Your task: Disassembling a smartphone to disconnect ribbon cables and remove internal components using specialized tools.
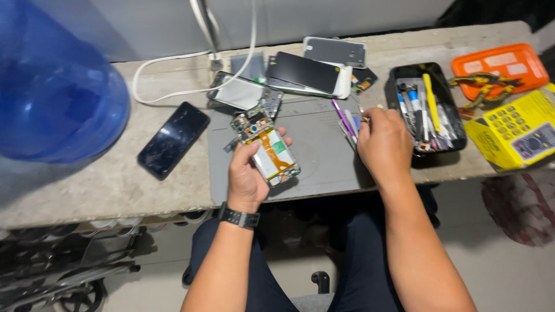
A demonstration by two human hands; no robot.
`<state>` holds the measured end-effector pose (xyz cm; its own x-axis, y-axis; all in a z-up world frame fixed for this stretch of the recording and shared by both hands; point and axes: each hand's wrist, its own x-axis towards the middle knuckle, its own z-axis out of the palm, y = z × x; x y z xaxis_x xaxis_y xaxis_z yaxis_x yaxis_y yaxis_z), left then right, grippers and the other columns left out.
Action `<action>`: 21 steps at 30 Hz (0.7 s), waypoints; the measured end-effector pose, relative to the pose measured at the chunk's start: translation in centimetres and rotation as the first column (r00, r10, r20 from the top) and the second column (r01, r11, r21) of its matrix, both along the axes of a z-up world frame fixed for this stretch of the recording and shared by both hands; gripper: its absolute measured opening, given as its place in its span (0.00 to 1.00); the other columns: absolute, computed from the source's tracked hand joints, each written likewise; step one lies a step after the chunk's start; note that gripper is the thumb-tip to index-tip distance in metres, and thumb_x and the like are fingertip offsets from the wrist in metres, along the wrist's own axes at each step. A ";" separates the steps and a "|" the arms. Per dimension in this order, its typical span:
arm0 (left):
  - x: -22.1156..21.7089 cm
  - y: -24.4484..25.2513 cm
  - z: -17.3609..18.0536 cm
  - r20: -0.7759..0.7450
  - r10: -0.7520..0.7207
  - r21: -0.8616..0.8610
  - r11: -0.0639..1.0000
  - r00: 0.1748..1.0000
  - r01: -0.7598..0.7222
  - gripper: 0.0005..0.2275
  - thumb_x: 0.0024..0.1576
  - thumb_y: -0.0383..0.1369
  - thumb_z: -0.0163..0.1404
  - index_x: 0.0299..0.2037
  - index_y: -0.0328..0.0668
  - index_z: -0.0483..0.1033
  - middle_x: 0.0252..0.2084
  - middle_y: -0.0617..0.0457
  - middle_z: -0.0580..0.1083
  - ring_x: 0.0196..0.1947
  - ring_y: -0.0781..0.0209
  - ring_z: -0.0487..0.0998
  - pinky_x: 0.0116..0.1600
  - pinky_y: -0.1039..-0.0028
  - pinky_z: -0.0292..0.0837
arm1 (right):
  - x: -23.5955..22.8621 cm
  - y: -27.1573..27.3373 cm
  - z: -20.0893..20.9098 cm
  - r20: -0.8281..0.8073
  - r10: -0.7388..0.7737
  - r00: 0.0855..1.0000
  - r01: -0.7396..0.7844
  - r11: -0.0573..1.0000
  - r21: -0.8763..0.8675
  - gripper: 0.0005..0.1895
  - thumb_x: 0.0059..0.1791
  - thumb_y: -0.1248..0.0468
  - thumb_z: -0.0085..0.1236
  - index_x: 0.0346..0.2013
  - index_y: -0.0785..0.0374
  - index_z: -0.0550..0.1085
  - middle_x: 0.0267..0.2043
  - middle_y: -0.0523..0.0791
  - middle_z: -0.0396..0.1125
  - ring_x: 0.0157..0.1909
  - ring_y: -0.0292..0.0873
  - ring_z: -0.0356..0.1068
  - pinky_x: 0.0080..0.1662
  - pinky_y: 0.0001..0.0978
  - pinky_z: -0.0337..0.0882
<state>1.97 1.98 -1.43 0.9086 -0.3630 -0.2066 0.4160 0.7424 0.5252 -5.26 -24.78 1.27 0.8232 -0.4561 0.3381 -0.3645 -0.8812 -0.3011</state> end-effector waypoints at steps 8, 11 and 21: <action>2.0 -3.2 1.0 0.145 0.162 0.055 0.984 0.976 -0.171 0.16 0.61 0.25 0.51 0.59 0.31 0.75 0.55 0.22 0.79 0.51 0.29 0.84 0.52 0.43 0.83 | 3.1 9.7 4.7 0.455 0.431 0.780 -0.574 0.781 0.245 0.08 0.53 0.71 0.67 0.45 0.58 0.84 0.34 0.47 0.74 0.38 0.50 0.79 0.35 0.35 0.78; 2.5 -4.5 0.2 0.212 0.208 0.104 0.967 0.955 -0.233 0.16 0.62 0.25 0.52 0.60 0.31 0.75 0.54 0.26 0.80 0.51 0.38 0.85 0.53 0.50 0.85 | 3.8 11.3 4.1 0.497 0.493 0.714 -0.602 0.795 0.077 0.09 0.53 0.74 0.66 0.45 0.59 0.84 0.36 0.46 0.75 0.39 0.50 0.79 0.35 0.35 0.79; 1.6 -5.4 -0.4 0.254 0.163 0.023 0.984 0.954 -0.174 0.23 0.53 0.19 0.50 0.62 0.25 0.72 0.58 0.26 0.80 0.56 0.40 0.84 0.59 0.53 0.83 | 3.7 9.6 2.0 0.492 0.469 0.733 -0.585 0.805 0.103 0.05 0.53 0.67 0.72 0.43 0.55 0.85 0.42 0.44 0.75 0.42 0.48 0.79 0.40 0.35 0.80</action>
